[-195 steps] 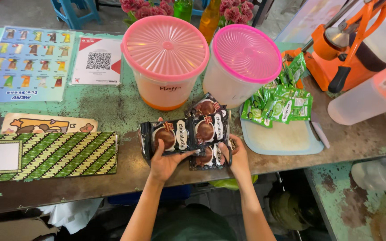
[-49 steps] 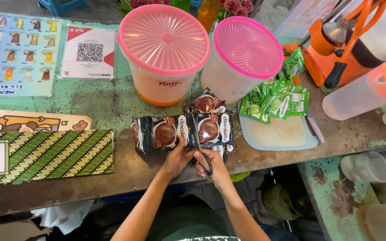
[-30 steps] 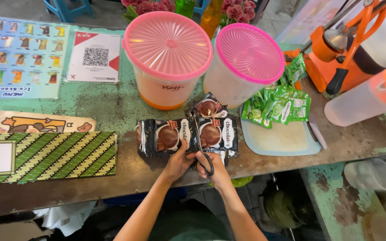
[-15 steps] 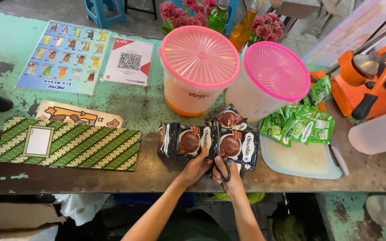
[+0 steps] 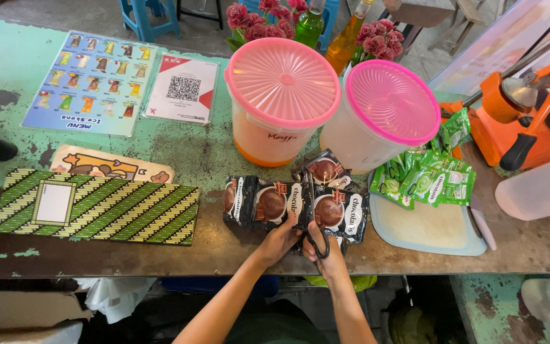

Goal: The person uses scissors to separate a strip of chocolate drink sachets into individual units, handling each one by hand and placing them on the counter.

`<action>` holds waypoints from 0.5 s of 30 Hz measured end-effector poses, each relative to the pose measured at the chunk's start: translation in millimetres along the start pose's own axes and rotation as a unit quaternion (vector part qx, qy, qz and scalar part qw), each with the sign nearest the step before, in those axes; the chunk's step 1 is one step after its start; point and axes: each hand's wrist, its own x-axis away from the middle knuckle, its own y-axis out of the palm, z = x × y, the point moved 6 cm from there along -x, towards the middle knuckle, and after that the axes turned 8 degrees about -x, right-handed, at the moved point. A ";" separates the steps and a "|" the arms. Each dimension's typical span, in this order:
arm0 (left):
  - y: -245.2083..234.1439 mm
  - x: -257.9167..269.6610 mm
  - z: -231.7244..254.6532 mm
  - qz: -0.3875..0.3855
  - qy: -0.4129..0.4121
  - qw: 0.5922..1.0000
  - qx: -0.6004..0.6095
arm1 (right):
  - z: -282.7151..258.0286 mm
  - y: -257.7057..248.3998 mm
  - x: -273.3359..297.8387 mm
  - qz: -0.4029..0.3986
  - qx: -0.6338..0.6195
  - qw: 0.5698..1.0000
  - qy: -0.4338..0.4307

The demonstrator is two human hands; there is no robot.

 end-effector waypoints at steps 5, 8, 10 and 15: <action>-0.7 -1.7 -1.9 -0.038 0.022 0.999 0.001 | 4.8 -5.4 -3.5 0.011 0.012 1.000 -0.006; -3.0 -2.5 -2.5 -0.038 0.026 0.999 0.002 | 0.8 -0.3 -2.9 0.010 0.013 1.000 -0.011; -6.4 -2.8 -4.2 -0.016 0.018 1.000 0.011 | -1.8 2.1 -1.8 0.009 0.022 1.000 -0.012; -4.0 -3.4 -3.3 -0.035 0.029 0.999 0.026 | 0.9 -0.2 -3.7 -0.002 0.011 1.000 -0.008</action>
